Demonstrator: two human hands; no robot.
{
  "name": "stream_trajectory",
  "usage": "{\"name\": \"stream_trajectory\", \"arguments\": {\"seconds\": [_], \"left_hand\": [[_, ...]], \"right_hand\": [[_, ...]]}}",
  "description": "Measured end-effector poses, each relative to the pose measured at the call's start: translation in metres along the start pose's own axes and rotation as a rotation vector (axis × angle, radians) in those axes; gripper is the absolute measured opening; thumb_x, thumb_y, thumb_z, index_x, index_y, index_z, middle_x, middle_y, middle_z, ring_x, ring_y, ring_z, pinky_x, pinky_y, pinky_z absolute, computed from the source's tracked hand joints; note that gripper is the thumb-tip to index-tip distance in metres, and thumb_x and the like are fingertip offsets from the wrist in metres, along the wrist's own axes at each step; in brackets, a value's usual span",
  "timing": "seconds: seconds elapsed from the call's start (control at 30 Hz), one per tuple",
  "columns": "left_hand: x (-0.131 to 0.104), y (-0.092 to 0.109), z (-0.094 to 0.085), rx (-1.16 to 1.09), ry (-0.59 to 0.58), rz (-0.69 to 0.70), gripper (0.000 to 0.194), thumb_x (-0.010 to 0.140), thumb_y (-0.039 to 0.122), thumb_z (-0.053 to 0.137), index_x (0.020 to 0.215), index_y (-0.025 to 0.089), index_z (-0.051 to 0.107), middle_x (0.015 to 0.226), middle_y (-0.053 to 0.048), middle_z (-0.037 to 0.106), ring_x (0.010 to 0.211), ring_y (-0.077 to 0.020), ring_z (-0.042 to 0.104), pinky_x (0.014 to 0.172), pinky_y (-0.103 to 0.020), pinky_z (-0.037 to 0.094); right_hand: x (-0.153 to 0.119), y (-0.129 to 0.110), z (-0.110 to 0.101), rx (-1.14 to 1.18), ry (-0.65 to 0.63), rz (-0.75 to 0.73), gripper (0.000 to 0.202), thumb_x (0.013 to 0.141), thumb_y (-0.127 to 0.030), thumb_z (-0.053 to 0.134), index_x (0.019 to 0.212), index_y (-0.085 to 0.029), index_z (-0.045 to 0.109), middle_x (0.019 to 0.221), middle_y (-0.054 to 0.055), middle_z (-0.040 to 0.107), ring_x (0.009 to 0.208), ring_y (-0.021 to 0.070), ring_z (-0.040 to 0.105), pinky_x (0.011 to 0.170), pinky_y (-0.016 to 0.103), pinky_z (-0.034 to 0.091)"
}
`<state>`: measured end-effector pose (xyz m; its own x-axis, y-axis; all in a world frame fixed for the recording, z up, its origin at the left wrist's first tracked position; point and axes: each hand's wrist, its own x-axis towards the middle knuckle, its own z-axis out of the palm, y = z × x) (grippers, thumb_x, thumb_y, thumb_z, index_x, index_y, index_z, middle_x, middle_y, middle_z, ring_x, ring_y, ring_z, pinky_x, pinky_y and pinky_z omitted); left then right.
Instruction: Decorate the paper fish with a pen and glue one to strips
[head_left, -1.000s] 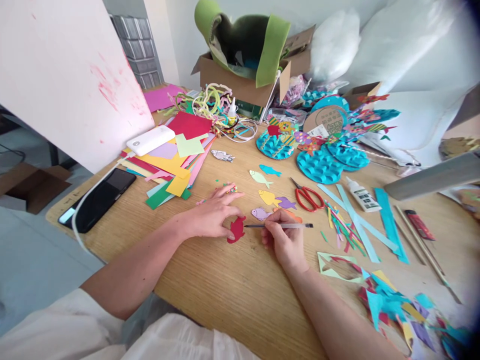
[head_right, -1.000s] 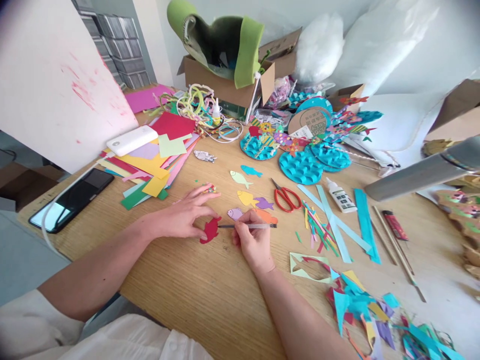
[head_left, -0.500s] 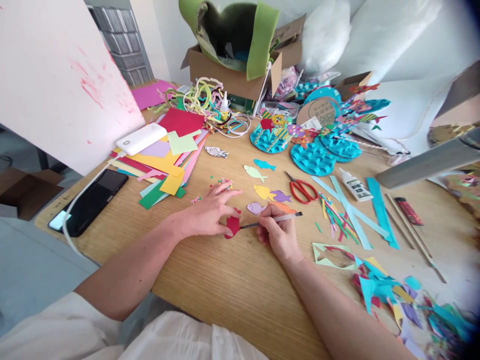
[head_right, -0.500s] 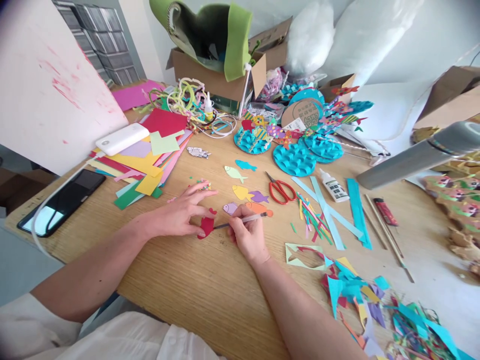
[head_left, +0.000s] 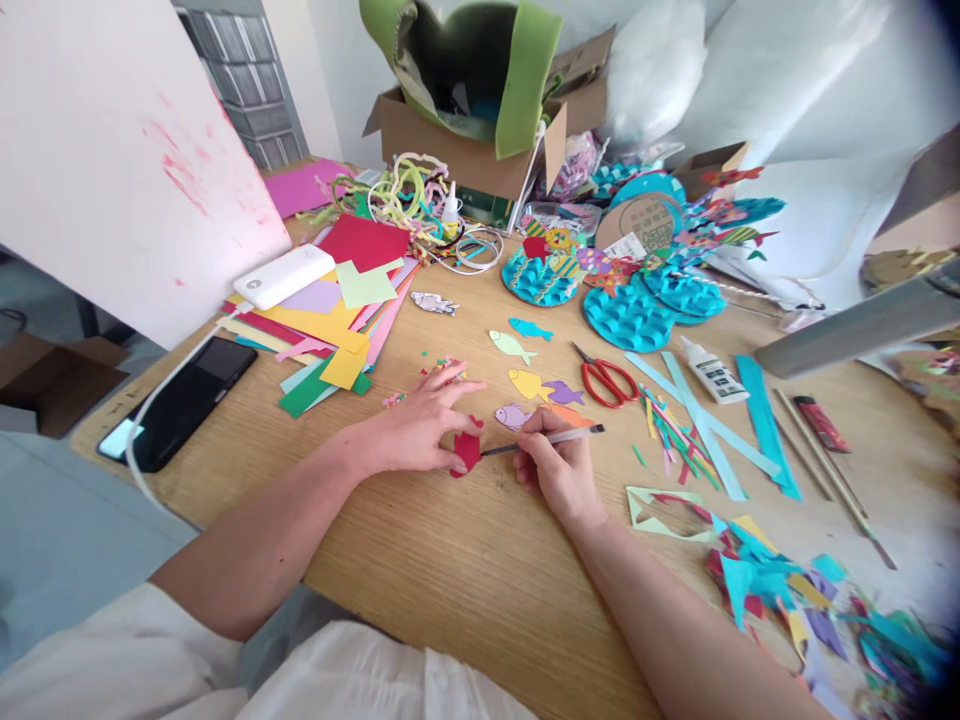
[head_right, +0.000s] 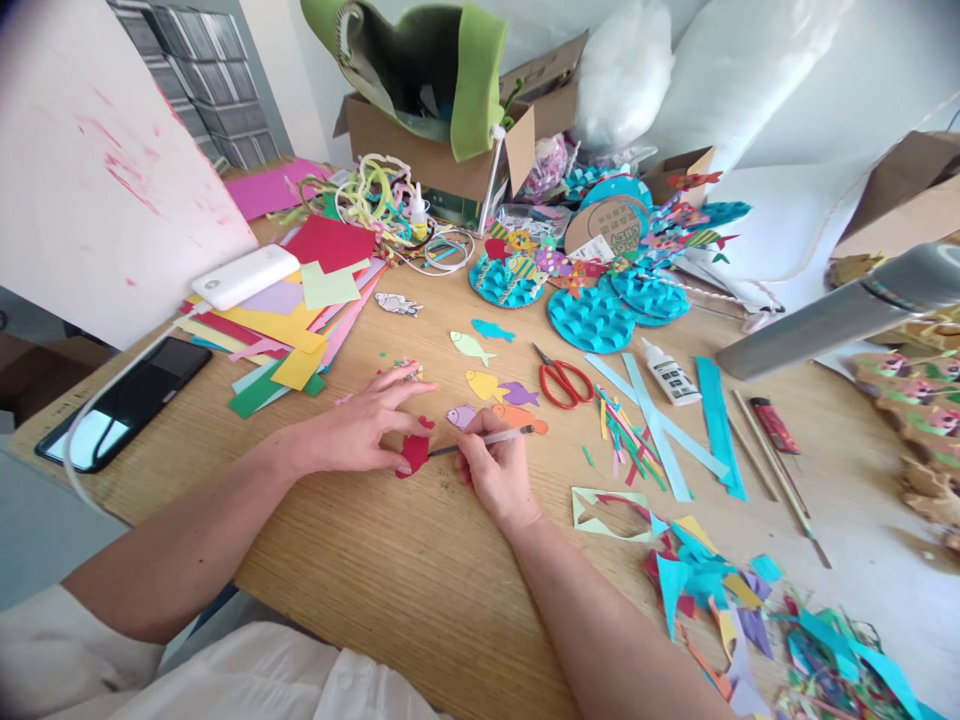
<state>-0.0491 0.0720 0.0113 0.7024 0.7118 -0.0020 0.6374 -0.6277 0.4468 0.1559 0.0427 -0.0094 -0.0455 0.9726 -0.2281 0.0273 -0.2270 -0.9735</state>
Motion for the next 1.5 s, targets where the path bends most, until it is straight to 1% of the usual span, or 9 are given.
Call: {"name": "stream_trajectory", "arguments": {"seconds": [0.2,0.33,0.47,0.73,0.93,1.1,1.3,1.5], "left_hand": [[0.0004,-0.0017,0.0016,-0.013,0.002,0.006,0.036,0.070,0.034,0.082,0.104,0.027,0.072,0.151,-0.008,0.038,0.145,-0.0362,0.014,0.114,-0.061,0.019],[0.0006,-0.0051,0.0047,-0.037,0.015,0.053,0.026,0.072,0.034,0.080,0.097,0.027,0.075,0.151,-0.006,0.038,0.146,-0.0330,0.013,0.116,-0.055,0.019],[0.0006,-0.0059,0.0056,-0.071,0.022,0.065,0.019,0.073,0.031,0.079,0.090,0.026,0.076,0.150,-0.005,0.039,0.146,-0.0326,0.014,0.117,-0.054,0.016],[0.0001,-0.0049,0.0051,-0.062,0.013,0.047,0.021,0.072,0.032,0.080,0.091,0.026,0.076,0.150,-0.006,0.040,0.146,-0.0323,0.014,0.117,-0.053,0.016],[0.0001,-0.0049,0.0048,-0.083,0.014,0.038,0.019,0.071,0.029,0.081,0.089,0.027,0.076,0.150,-0.005,0.041,0.146,-0.0327,0.014,0.117,-0.053,0.017],[0.0004,-0.0041,0.0043,-0.062,0.000,0.034,0.020,0.071,0.030,0.081,0.091,0.028,0.076,0.150,-0.004,0.040,0.146,-0.0328,0.012,0.117,-0.053,0.017],[0.0007,-0.0030,0.0036,-0.036,-0.030,0.020,0.022,0.073,0.031,0.079,0.094,0.027,0.076,0.151,-0.007,0.039,0.146,-0.0334,0.011,0.117,-0.052,0.017],[0.0003,-0.0021,0.0025,-0.038,-0.026,0.023,0.022,0.073,0.030,0.079,0.094,0.029,0.075,0.150,-0.004,0.039,0.146,-0.0330,0.013,0.116,-0.054,0.018]], "right_hand": [[0.0001,0.0001,0.0000,-0.005,-0.008,-0.012,0.018,0.067,-0.033,0.061,0.061,-0.022,0.047,0.040,-0.006,0.051,0.029,0.0084,0.043,0.028,0.017,0.030],[0.0005,0.0013,-0.0004,0.005,-0.015,-0.021,0.019,0.067,-0.033,0.061,0.061,-0.022,0.047,0.040,-0.006,0.051,0.030,0.0085,0.043,0.029,0.017,0.030],[0.0002,0.0010,-0.0007,-0.003,-0.023,-0.010,0.019,0.066,-0.033,0.061,0.061,-0.022,0.047,0.040,-0.005,0.051,0.030,0.0083,0.043,0.028,0.017,0.030],[0.0006,0.0018,-0.0009,0.001,-0.020,-0.019,0.018,0.067,-0.033,0.061,0.062,-0.022,0.047,0.040,-0.006,0.051,0.029,0.0082,0.043,0.029,0.017,0.030],[0.0004,0.0017,-0.0008,-0.007,-0.031,-0.020,0.018,0.065,-0.033,0.060,0.060,-0.022,0.047,0.040,-0.005,0.052,0.029,0.0083,0.042,0.028,0.017,0.030],[0.0004,0.0016,-0.0005,-0.013,-0.023,-0.021,0.018,0.065,-0.033,0.061,0.061,-0.022,0.047,0.040,-0.005,0.052,0.029,0.0084,0.042,0.028,0.017,0.030],[0.0004,0.0016,-0.0013,-0.020,-0.035,-0.020,0.017,0.066,-0.031,0.060,0.060,-0.022,0.047,0.040,-0.005,0.052,0.029,0.0087,0.042,0.029,0.018,0.030],[0.0004,0.0022,-0.0009,-0.014,-0.040,-0.029,0.016,0.066,-0.030,0.059,0.060,-0.022,0.047,0.040,-0.005,0.052,0.029,0.0087,0.042,0.029,0.018,0.029]]}}
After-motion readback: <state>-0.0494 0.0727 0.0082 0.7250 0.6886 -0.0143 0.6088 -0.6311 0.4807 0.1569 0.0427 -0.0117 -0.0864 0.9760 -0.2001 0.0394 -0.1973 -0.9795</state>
